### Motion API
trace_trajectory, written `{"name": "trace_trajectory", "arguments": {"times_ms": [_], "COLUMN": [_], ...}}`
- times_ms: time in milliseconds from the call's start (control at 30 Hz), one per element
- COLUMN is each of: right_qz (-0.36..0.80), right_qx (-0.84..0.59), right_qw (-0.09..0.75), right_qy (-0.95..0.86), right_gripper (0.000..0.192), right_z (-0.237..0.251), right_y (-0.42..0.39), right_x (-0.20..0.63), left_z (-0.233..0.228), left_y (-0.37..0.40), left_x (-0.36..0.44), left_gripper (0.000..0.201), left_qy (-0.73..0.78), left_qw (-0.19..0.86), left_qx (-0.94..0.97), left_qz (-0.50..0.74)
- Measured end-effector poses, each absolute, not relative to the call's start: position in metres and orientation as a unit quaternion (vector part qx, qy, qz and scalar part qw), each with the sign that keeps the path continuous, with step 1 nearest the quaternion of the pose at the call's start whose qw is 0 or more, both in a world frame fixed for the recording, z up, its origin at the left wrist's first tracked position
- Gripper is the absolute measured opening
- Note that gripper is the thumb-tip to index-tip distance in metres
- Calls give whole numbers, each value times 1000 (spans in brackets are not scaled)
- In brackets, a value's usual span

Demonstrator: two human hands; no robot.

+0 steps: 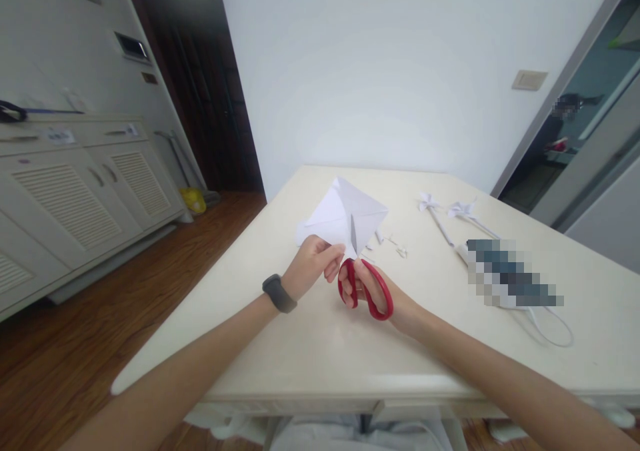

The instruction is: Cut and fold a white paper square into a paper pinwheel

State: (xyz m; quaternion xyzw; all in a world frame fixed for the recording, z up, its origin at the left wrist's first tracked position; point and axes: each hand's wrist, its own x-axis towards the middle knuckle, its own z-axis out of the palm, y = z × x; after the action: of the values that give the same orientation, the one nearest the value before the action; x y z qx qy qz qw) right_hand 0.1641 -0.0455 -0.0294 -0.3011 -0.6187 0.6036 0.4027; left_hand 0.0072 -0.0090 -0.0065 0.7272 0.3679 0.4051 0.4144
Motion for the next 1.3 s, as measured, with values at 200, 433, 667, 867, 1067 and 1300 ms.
{"name": "trace_trajectory", "arguments": {"times_ms": [200,433,667,867,1067,1300], "right_qz": [604,603,608,602,591,600], "right_qx": [-284,-298,-288,-276,-285,-282], "right_qw": [408,401,406,421,427,428], "right_qy": [-623,-622,-619,-620,-622,-614], "right_gripper": [39,40,40,43,44,44], "right_z": [-28,-32,-28,-33,-39,-34], "right_y": [-46,-43,-47,-45,-43,-43], "right_x": [164,164,163,164,165,164], "left_z": [-9,-10,-6,-2,-3,-5], "left_y": [-8,-7,-10,-13,-12,-10], "left_x": [7,5,7,7,7,7], "left_gripper": [45,47,46,48,48,48], "left_qy": [359,362,338,338,342,337], "left_qw": [437,422,461,455,433,443], "left_qx": [719,728,720,725,734,730], "left_qz": [404,400,394,390,397,396]}}
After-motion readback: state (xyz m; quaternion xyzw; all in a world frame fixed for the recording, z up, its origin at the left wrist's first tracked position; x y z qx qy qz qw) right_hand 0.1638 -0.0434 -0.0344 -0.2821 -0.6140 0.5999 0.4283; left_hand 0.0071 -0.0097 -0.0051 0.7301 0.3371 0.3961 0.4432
